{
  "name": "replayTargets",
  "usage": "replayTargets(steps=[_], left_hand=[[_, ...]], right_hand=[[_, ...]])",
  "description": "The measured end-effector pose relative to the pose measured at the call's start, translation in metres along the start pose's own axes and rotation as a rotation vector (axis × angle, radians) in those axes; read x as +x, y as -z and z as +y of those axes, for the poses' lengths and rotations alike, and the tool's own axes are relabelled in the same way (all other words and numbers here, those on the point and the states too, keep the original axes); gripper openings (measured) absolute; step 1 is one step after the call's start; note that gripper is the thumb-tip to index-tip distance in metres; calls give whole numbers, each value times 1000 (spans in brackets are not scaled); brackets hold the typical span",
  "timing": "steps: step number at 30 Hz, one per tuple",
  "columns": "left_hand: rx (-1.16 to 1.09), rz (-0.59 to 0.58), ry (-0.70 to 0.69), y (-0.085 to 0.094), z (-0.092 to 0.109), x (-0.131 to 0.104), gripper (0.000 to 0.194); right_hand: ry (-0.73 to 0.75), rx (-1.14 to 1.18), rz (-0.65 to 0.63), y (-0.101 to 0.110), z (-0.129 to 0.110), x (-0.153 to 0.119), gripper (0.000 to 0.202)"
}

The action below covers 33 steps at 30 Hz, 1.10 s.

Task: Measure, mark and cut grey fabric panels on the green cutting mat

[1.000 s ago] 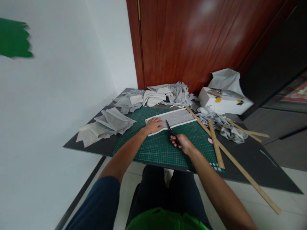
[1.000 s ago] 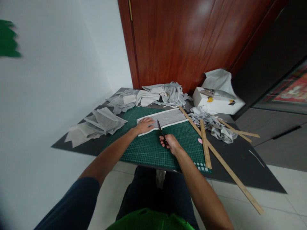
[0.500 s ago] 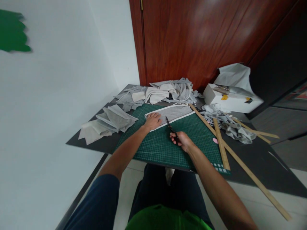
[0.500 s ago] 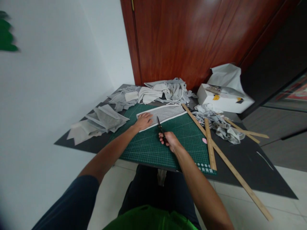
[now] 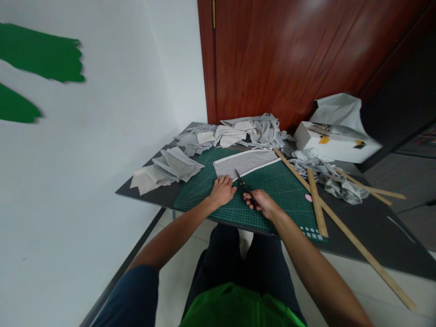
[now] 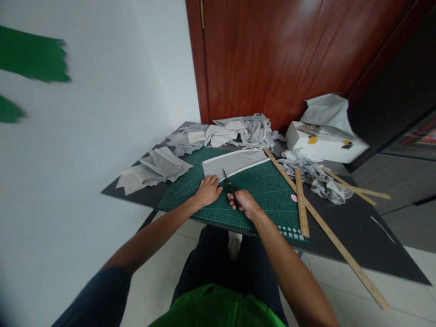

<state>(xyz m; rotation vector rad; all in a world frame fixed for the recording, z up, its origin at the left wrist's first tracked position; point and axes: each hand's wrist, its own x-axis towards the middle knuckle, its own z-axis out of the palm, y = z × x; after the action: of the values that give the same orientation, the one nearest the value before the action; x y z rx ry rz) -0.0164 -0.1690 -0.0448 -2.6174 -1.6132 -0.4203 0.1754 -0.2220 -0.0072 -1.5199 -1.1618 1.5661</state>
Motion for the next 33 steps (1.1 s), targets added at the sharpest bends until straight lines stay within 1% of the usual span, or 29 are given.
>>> replayTargets(steps=[2,4,6,8,10,12,15,17,19,22,26,30,33], left_hand=[[-24,0,-38,2,0,-6,40],[-65,-1,-61,5,-4,-8,36],[-145,-7,-79,6,-13,-7,32],[-265,-27,-100,5,-24,-3,36],[-398,-45,-73,3,-36,2,46],[-526,-63,-34,1,-46,8,50],[-640,-80,33,0,-57,16,47],[-659,-82,37,-1,-61,19,44],[-647,-63,-5,-1,-64,21,44],[-617,-34,-77,-2,-66,22,47],[-625,-49,-131,-4,-70,22,53],[-632,-51,-204,-7,-73,22,57],[-623,-41,-229,-9,-76,22,59]], right_hand=[[-4,-24,-17,0,2,-4,20],[-9,-41,-34,1,4,-9,20],[-14,-55,-48,4,7,-14,20],[-18,-72,-56,7,9,-19,20],[-17,-86,-65,10,12,-24,21],[-10,-100,-78,12,12,-28,20],[-9,-122,-98,15,12,-34,20],[-14,-142,-104,17,12,-38,20],[-16,-155,-110,20,13,-42,22],[-25,-166,-128,24,14,-49,24],[-71,-178,-169,29,14,-59,29],[-107,-186,-220,28,14,-65,31],[-119,-177,-247,26,15,-66,35]])
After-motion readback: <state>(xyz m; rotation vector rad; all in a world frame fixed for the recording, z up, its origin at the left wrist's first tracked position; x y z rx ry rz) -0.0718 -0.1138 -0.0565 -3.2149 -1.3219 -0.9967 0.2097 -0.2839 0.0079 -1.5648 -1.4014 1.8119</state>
